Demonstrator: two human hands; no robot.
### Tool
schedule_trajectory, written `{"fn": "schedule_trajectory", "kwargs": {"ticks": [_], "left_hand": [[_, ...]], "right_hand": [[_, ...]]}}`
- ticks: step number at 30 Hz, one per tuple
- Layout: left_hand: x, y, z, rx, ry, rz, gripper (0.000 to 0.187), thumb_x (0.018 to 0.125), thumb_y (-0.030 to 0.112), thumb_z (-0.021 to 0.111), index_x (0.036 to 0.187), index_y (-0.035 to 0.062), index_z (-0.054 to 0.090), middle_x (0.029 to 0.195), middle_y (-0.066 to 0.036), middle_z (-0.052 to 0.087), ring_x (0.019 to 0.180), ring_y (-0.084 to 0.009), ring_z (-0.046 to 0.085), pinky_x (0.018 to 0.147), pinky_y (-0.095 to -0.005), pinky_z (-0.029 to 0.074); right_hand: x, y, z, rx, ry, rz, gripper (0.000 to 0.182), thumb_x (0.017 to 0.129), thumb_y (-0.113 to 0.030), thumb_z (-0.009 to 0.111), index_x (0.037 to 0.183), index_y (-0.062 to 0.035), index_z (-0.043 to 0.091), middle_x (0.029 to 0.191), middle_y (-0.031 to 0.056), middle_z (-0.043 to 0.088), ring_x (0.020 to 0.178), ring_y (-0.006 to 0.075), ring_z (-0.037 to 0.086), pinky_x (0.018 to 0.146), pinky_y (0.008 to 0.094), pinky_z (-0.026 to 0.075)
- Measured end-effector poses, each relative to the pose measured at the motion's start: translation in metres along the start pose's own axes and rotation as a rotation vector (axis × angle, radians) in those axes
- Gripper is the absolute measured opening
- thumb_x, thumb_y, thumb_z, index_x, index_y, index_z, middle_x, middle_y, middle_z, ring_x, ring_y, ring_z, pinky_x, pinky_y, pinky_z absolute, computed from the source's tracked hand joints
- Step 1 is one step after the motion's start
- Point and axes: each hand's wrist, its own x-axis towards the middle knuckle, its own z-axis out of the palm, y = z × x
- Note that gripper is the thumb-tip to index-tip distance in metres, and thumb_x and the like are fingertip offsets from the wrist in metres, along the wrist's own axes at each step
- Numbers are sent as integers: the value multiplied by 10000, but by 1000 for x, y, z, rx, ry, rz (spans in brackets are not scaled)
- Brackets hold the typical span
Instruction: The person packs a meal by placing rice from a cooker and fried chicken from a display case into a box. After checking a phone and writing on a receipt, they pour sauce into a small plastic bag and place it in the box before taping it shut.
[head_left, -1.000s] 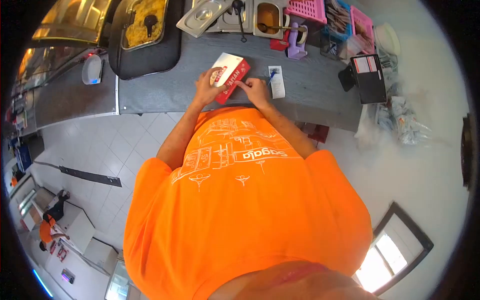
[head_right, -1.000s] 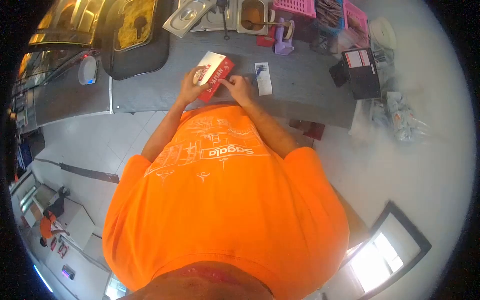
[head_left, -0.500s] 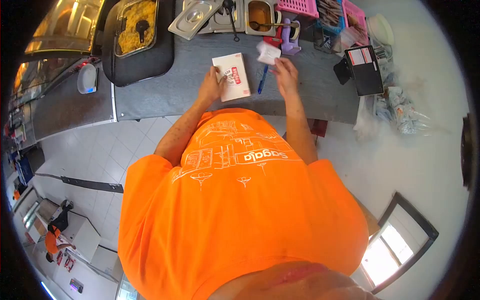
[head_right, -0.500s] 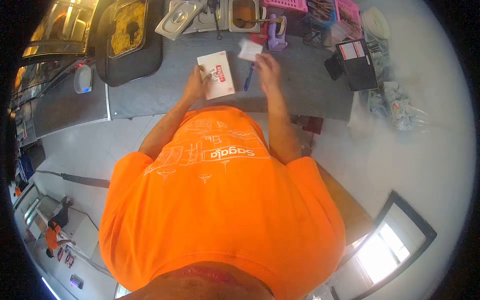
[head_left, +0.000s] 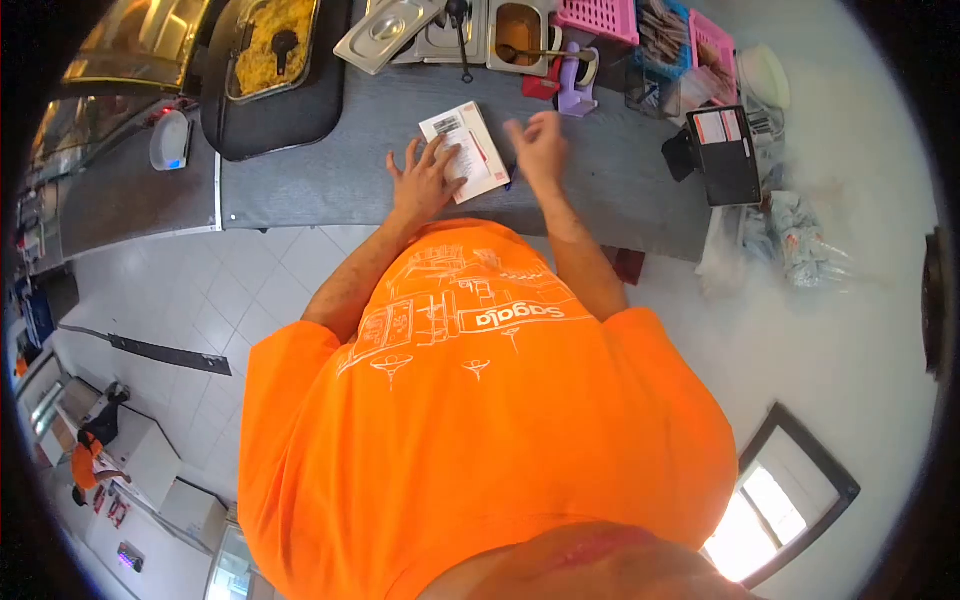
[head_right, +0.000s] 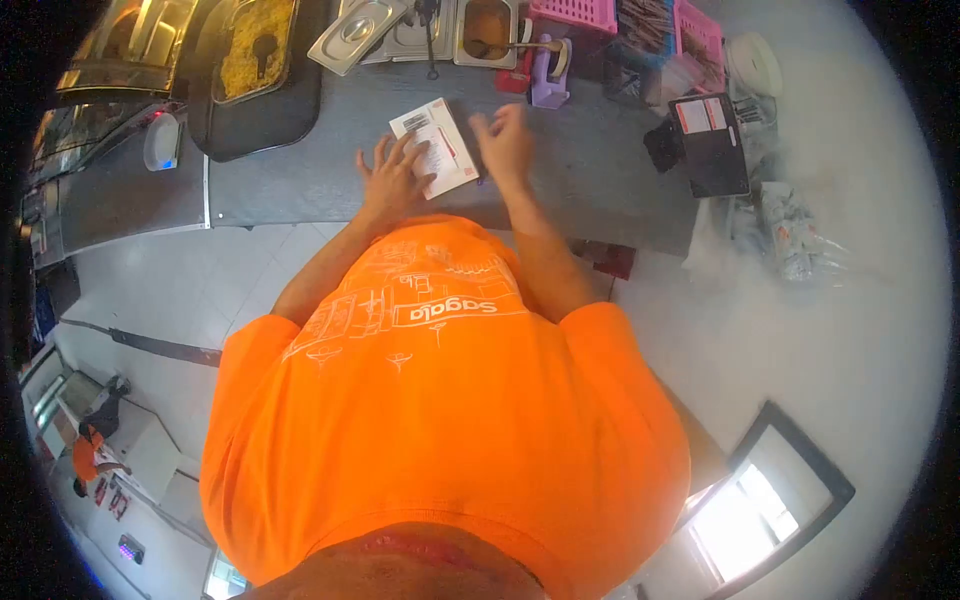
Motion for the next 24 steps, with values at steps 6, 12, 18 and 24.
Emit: {"fn": "schedule_trajectory", "kwargs": {"ticks": [6,12,18,24], "left_hand": [[-3,5,-1,-18,-65,-73,552,801,432,659,1311,301,493,1465,29,329,1366,-271,230,1006,-722,59],[1,8,-2,-26,-97,-124,590,777,405,687,1319,296,481,1458,51,341,1365,-258,240,1004,-726,70],[-1,10,2,-73,-45,-126,610,761,402,698,1318,278,481,1456,58,344,1362,-246,249,996,-734,86],[-1,13,1,-51,-59,-128,623,766,394,694,1329,254,467,1454,59,345,1355,-239,257,987,-744,111]], "right_hand": [[110,94,-42,64,97,294,272,835,-287,664,949,-44,621,816,57,604,755,215,578,647,323,460],[110,135,-43,914,-205,630,214,786,-214,710,919,-47,690,825,36,655,676,158,588,630,296,470],[87,169,-32,-91,-95,327,181,729,-191,691,768,-15,717,686,70,658,591,198,611,608,318,490],[43,19,8,219,-592,470,233,738,-242,685,775,-15,722,657,118,665,518,190,585,515,345,467]]}}
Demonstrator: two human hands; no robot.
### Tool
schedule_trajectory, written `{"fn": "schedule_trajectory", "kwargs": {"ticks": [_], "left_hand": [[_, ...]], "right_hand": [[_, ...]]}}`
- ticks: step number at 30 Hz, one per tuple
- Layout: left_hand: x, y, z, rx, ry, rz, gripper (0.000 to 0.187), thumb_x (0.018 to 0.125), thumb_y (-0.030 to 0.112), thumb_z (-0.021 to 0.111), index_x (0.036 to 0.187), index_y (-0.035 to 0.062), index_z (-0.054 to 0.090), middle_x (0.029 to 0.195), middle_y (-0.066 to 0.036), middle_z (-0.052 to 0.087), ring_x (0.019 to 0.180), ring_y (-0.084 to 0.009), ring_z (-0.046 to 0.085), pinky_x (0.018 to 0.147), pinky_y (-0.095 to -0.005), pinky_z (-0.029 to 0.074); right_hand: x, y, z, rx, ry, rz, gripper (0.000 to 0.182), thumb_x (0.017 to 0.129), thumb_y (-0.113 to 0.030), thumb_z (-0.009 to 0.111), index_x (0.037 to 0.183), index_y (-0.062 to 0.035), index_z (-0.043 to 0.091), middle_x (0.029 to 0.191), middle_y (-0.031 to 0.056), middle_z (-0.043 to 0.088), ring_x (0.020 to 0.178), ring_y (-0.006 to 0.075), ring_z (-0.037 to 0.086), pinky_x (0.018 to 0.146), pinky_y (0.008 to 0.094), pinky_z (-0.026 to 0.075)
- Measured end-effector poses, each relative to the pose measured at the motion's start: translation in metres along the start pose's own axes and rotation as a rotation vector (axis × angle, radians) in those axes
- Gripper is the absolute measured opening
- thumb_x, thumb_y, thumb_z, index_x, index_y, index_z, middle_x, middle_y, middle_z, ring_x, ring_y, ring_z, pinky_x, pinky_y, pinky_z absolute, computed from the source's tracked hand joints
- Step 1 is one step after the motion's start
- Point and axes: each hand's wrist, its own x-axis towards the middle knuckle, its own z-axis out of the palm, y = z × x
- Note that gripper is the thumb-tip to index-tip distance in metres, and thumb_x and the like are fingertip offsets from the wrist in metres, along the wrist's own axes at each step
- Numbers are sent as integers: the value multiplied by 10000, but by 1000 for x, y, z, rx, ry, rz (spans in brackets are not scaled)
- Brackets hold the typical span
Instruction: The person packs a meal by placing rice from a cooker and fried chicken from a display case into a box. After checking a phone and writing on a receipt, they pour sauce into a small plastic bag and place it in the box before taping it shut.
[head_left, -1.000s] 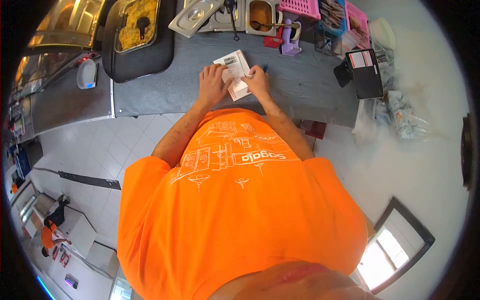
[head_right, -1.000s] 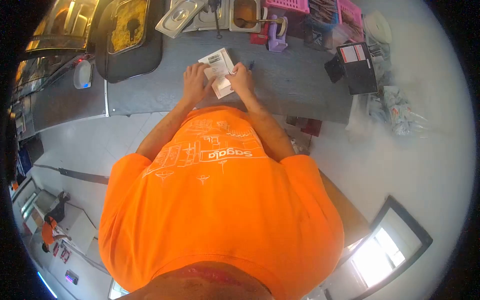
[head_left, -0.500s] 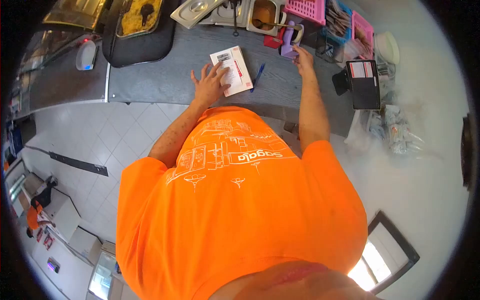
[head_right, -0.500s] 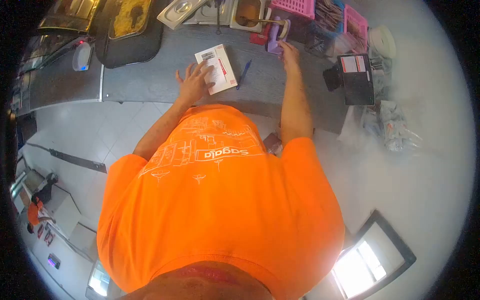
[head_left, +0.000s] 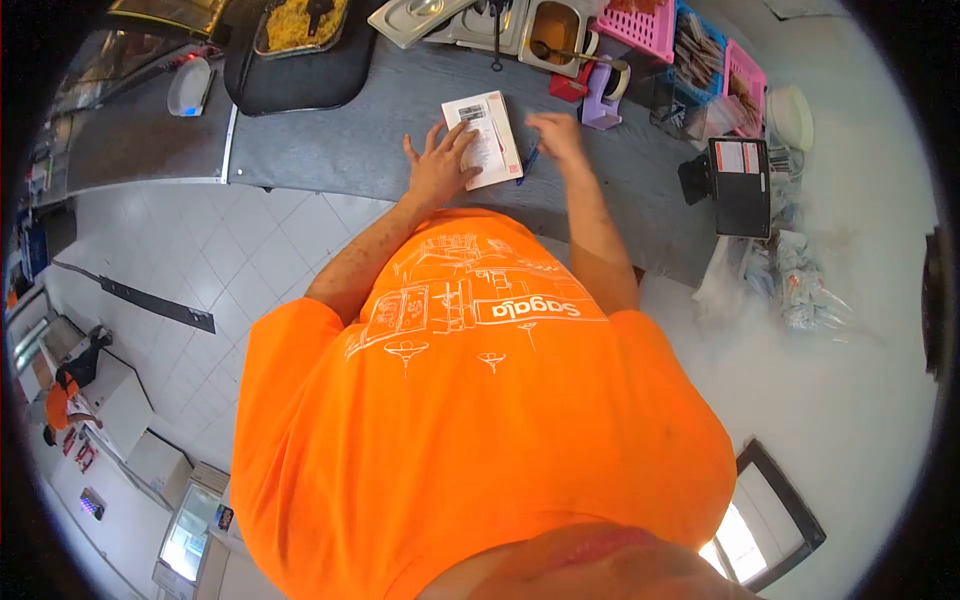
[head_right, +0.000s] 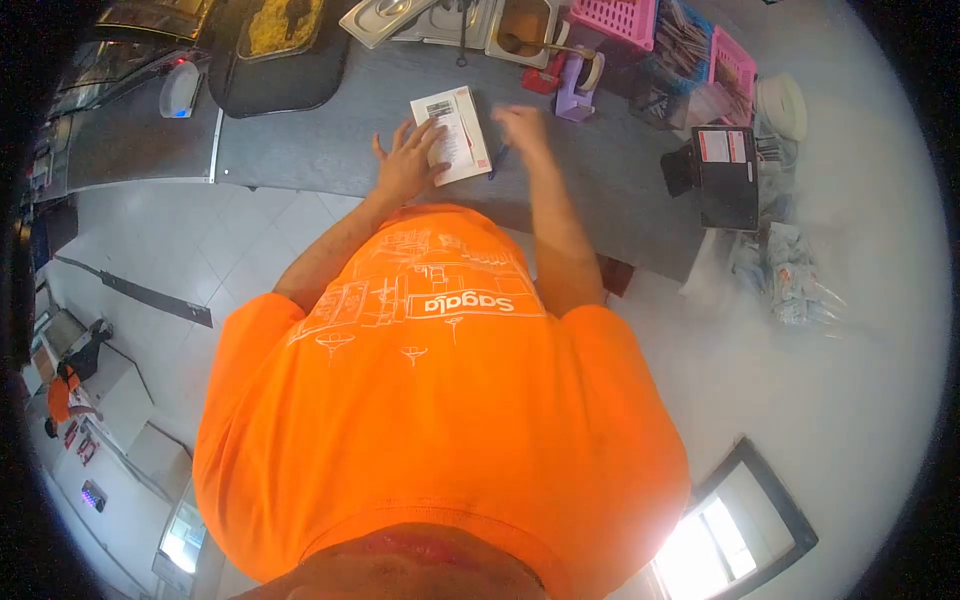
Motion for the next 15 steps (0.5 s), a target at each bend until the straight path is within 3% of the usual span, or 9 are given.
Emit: {"fn": "schedule_trajectory", "kwargs": {"ticks": [2,4,5,7,8,10,11,15], "left_hand": [[0,0,0,1,-12,0,621,767,394,693,1327,252,466,1451,56,346,1354,-241,258,987,-744,111],[1,0,0,4,-10,4,619,767,394,691,1326,250,466,1449,54,346,1354,-242,258,988,-743,111],[1,-1,2,18,-14,1,614,769,408,687,1323,269,462,1452,65,337,1360,-241,252,989,-744,110],[1,-1,1,32,-11,-6,609,772,423,683,1321,287,458,1456,77,328,1366,-239,246,990,-744,110],[0,-1,-1,36,-20,-8,609,774,429,678,1323,285,456,1454,72,330,1367,-243,243,992,-742,109],[1,0,-3,33,-24,-14,610,776,434,673,1325,284,454,1452,67,332,1369,-247,240,994,-740,109],[-1,0,-3,41,-30,-10,613,779,435,670,1329,279,450,1452,61,331,1369,-251,241,998,-737,109],[2,-2,-3,30,-46,6,624,784,428,665,1342,265,437,1455,40,325,1367,-260,243,1009,-727,98]], "right_hand": [[25,-9,51,-112,-85,-123,239,760,-266,695,814,-33,710,557,24,558,404,119,491,383,277,350],[34,-35,82,-239,-94,-90,312,759,-300,695,827,4,701,625,113,637,498,217,604,486,341,471],[44,-34,95,-240,-92,-95,312,759,-300,695,827,4,701,625,113,637,498,217,604,486,341,471],[65,-21,116,-559,194,-227,405,755,-352,695,854,41,687,790,223,676,735,336,678,693,401,532],[57,-32,112,-561,195,-235,405,755,-352,695,854,41,687,790,223,676,735,336,678,693,401,532],[32,-58,91,-632,1,-195,469,739,-380,710,889,62,674,924,268,657,947,379,640,834,420,505],[40,-53,85,-641,-67,-96,464,745,-393,708,908,40,680,983,252,653,959,367,639,826,425,505],[18,-43,66,-741,-24,-195,418,738,-342,696,1019,-34,675,976,227,659,935,401,635,799,468,508]]}}
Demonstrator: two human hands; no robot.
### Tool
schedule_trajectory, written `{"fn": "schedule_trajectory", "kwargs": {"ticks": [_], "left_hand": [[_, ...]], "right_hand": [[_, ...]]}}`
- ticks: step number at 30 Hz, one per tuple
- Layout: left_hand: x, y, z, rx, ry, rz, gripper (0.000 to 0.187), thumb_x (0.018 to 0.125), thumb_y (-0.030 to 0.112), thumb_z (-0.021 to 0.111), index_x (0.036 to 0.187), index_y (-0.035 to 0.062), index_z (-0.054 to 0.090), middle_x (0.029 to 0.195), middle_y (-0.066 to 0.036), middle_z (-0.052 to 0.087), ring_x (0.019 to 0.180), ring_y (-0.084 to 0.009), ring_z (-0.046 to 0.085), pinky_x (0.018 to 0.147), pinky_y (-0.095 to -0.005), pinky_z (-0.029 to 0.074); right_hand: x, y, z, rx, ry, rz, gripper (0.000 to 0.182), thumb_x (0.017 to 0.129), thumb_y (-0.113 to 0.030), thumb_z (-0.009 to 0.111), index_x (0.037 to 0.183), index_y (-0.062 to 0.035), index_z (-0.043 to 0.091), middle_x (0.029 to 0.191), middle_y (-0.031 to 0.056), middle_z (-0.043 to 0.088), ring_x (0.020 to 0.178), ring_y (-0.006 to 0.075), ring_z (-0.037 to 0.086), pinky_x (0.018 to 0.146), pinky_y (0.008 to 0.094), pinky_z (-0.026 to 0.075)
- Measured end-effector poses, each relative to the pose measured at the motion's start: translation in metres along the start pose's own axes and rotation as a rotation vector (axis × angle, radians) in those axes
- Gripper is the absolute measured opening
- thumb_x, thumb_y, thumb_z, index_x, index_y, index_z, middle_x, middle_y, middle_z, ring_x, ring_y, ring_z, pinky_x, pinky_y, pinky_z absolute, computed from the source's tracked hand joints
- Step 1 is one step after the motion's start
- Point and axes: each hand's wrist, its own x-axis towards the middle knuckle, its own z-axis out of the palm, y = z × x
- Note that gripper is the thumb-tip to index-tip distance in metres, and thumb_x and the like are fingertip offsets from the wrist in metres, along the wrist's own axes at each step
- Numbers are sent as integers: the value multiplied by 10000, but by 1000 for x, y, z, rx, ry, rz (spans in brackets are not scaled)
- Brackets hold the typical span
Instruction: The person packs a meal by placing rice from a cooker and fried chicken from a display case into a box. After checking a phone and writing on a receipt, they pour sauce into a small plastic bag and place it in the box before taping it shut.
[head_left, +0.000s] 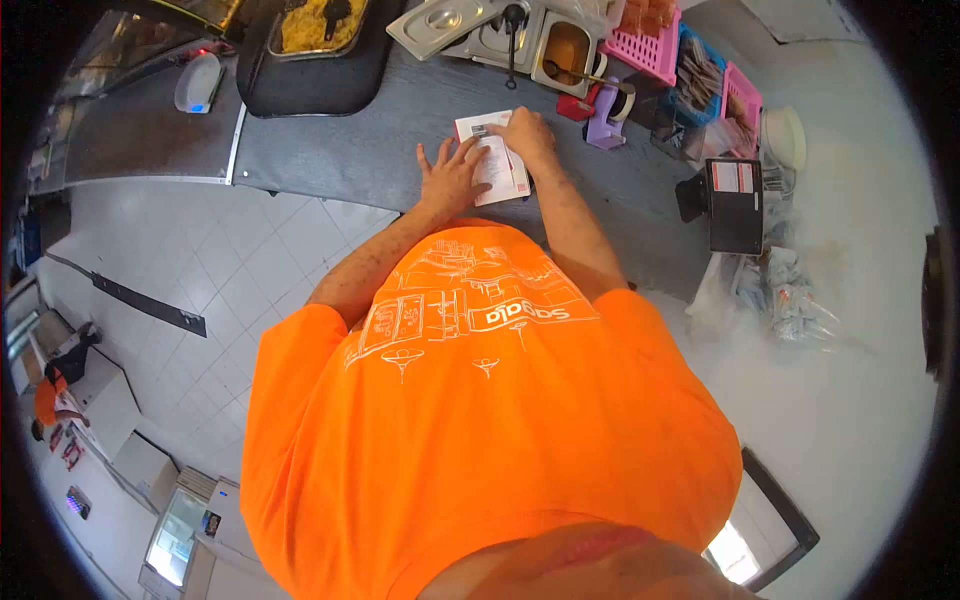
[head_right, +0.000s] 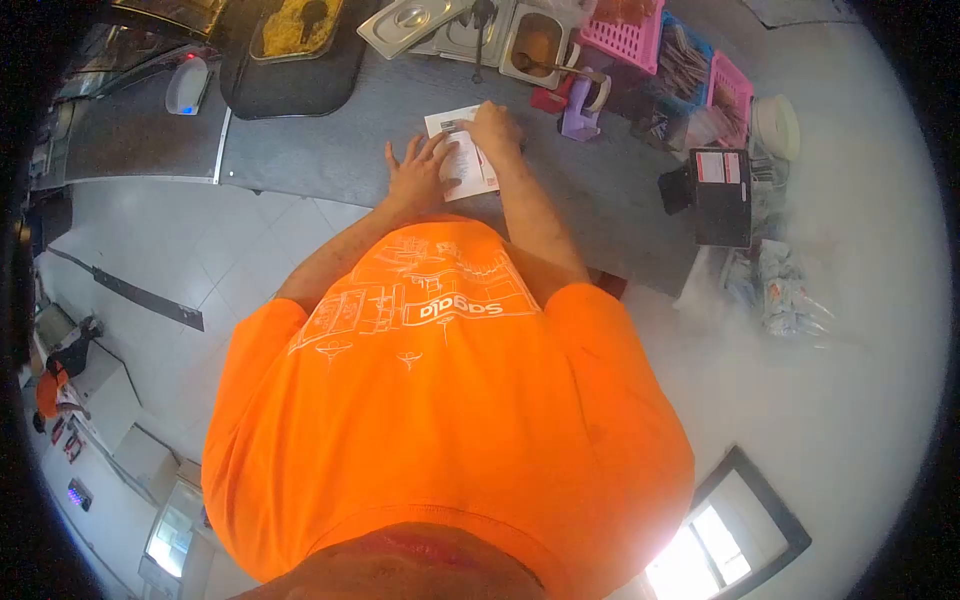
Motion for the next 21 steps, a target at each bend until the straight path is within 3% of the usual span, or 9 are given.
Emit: {"fn": "schedule_trajectory", "kwargs": {"ticks": [2,5,6,10,12,14,15,17,21], "left_hand": [[-1,0,-1,-12,-3,-5,627,786,424,664,1345,262,433,1457,39,322,1368,-260,242,1011,-725,95],[0,1,-6,-19,-14,-6,630,788,419,662,1350,260,427,1460,37,317,1367,-260,241,1013,-725,95],[-2,2,-6,-16,-22,-7,630,789,419,661,1351,260,425,1462,37,314,1365,-259,241,1011,-726,98],[-4,0,-2,-47,-9,5,625,779,404,679,1336,260,437,1459,35,313,1363,-272,242,1010,-732,83],[-2,-1,3,-84,-17,-11,632,773,402,687,1334,248,442,1460,31,316,1363,-277,238,1007,-726,100],[-2,-3,4,-131,-28,-17,650,767,390,697,1342,242,434,1468,25,307,1363,-283,237,1012,-711,112],[-2,-3,4,-171,-34,-21,668,761,378,707,1350,235,426,1475,18,297,1363,-289,235,1017,-696,124],[-1,-6,8,-200,-39,-21,701,746,365,723,1362,234,414,1485,10,283,1366,-295,227,1027,-674,129],[0,-7,12,-267,-72,-23,793,705,347,764,1391,238,382,1508,-9,241,1374,-301,202,1054,-619,130]], "right_hand": [[-11,0,-3,-78,134,-136,362,754,-317,662,1069,-137,674,1031,165,644,961,377,617,796,470,503],[-17,2,14,-292,407,-477,312,767,-246,620,1073,-202,662,1091,125,586,983,343,567,859,459,461],[-18,8,15,-291,403,-470,312,767,-246,620,1073,-202,662,1091,125,586,983,343,567,859,459,461],[-17,22,-11,-133,578,-235,276,763,-176,569,1024,-180,658,1115,135,543,1038,335,497,952,468,350],[-18,64,-33,-69,878,-128,305,732,-169,577,1026,-141,655,1095,128,549,1044,332,493,882,463,390],[-20,99,-45,-174,1179,260,260,773,-193,601,1007,-99,661,986,113,607,891,321,564,761,452,435],[-8,133,-49,-173,1175,260,260,773,-193,601,1007,-99,661,986,113,607,891,321,564,761,452,435],[14,181,-54,601,680,272,226,820,-231,630,990,-88,668,848,78,637,712,266,582,640,385,454],[13,193,-55,992,345,321,218,837,-267,656,945,-80,687,765,57,647,612,220,573,636,299,455]]}}
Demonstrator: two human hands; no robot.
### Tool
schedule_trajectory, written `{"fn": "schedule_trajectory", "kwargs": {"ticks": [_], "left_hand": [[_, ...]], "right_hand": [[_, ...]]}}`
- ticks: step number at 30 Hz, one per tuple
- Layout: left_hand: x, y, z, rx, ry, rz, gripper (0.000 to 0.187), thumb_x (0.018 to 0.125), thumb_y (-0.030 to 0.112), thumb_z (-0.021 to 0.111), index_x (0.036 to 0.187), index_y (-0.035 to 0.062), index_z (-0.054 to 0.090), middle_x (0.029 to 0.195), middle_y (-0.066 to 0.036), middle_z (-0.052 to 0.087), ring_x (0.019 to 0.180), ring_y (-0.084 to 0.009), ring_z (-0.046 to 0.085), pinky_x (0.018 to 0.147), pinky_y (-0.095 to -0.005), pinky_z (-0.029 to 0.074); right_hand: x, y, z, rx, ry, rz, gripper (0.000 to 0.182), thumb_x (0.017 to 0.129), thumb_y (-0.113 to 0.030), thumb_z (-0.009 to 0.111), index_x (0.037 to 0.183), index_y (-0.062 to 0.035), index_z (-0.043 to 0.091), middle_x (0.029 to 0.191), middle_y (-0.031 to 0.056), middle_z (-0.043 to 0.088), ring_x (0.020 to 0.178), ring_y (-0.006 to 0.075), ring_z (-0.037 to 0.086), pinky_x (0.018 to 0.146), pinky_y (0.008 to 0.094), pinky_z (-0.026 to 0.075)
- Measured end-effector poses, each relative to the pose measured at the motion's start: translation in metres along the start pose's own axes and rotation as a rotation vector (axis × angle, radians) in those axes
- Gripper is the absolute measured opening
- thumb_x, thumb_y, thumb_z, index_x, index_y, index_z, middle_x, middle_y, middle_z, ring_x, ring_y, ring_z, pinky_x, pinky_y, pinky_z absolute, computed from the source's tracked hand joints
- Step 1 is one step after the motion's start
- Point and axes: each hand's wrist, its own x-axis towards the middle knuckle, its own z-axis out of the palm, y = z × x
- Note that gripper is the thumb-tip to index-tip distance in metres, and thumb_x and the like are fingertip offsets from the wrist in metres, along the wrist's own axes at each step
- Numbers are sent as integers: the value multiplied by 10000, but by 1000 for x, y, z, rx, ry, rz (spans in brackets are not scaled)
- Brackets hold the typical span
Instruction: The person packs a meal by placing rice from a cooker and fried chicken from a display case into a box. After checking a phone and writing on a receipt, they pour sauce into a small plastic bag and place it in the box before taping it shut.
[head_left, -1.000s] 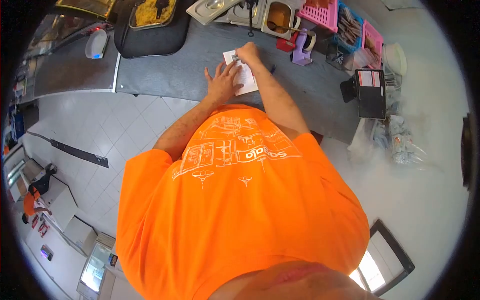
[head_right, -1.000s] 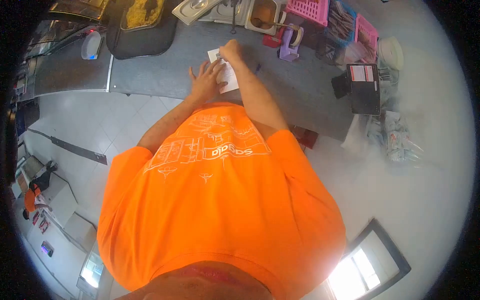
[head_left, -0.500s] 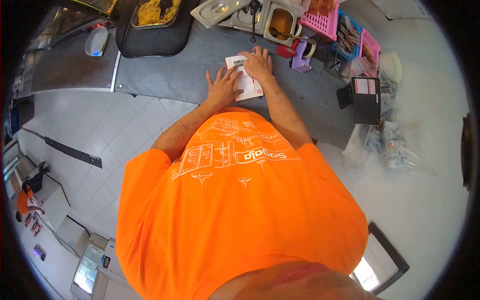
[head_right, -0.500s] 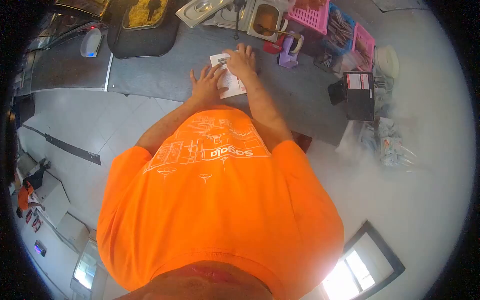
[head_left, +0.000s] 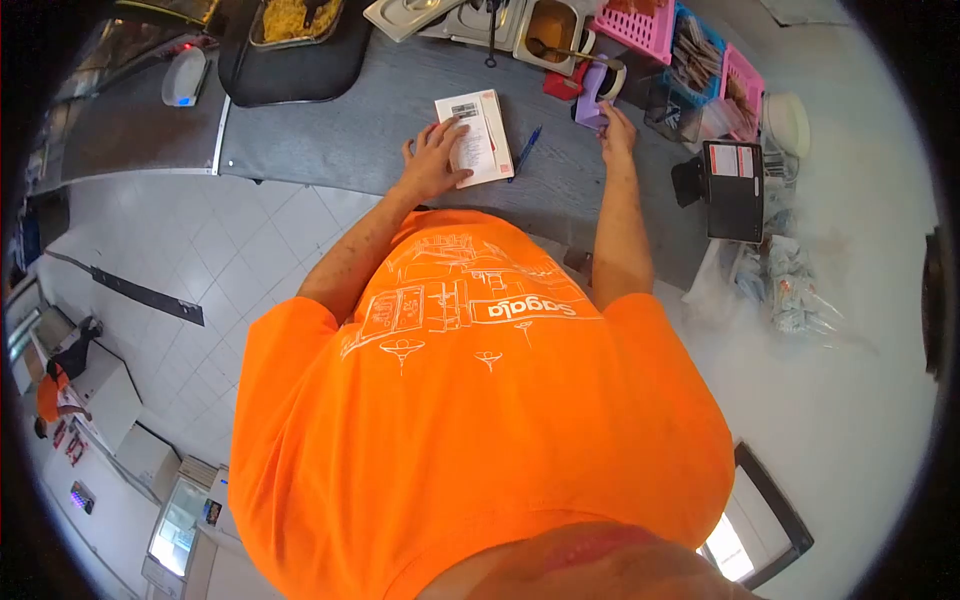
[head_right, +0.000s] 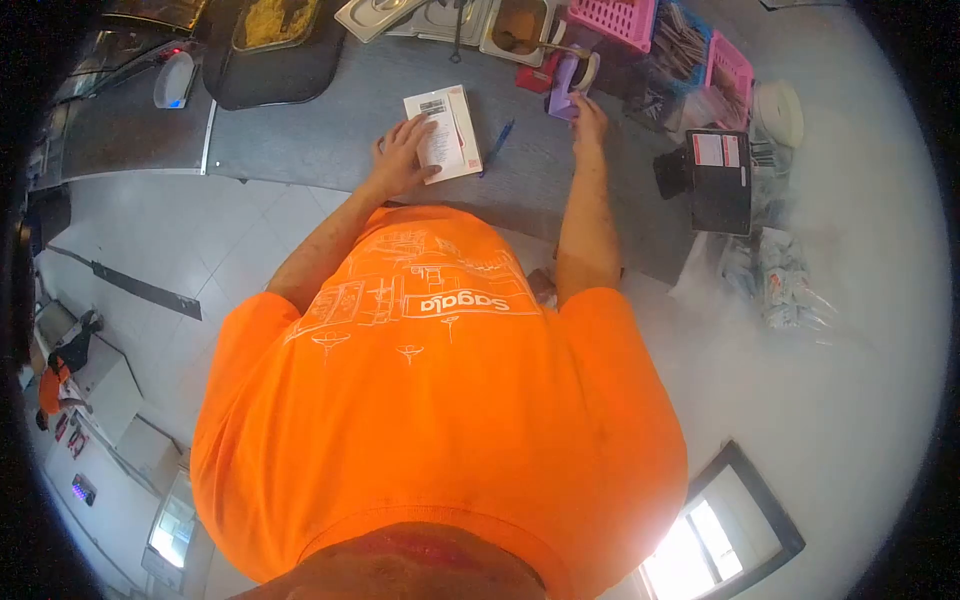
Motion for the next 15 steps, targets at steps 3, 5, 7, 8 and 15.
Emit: {"fn": "schedule_trajectory", "kwargs": {"ticks": [3,5,7,8,15], "left_hand": [[1,-1,0,5,-21,5,827,687,365,775,1398,242,370,1511,-12,234,1377,-303,188,1056,-609,130],[0,1,-2,4,-22,2,830,684,369,776,1398,241,371,1512,-12,231,1375,-306,191,1055,-605,133],[-2,-1,1,3,-33,3,833,682,373,776,1398,239,371,1513,-11,228,1372,-308,195,1054,-602,137],[-2,-3,3,-17,-18,11,838,681,382,775,1399,241,367,1512,-7,230,1368,-309,198,1047,-613,137],[-1,-1,-2,103,2,26,843,684,432,754,1400,252,347,1508,11,238,1353,-317,220,988,-689,149]], "right_hand": [[-5,17,0,486,23,-6,193,808,-231,684,903,-63,696,768,40,647,667,194,591,625,238,447],[-12,34,-3,876,-2,-44,64,755,-85,708,809,-55,691,880,42,658,703,200,599,648,248,476],[4,67,-10,516,58,-228,76,743,-84,700,812,-54,703,815,44,658,686,205,602,655,247,479],[0,69,-11,147,116,-402,93,730,-84,692,815,-53,715,750,46,658,668,210,606,661,246,482],[-81,28,26,-324,60,-210,229,729,-175,636,824,17,716,799,143,702,725,235,656,710,351,491]]}}
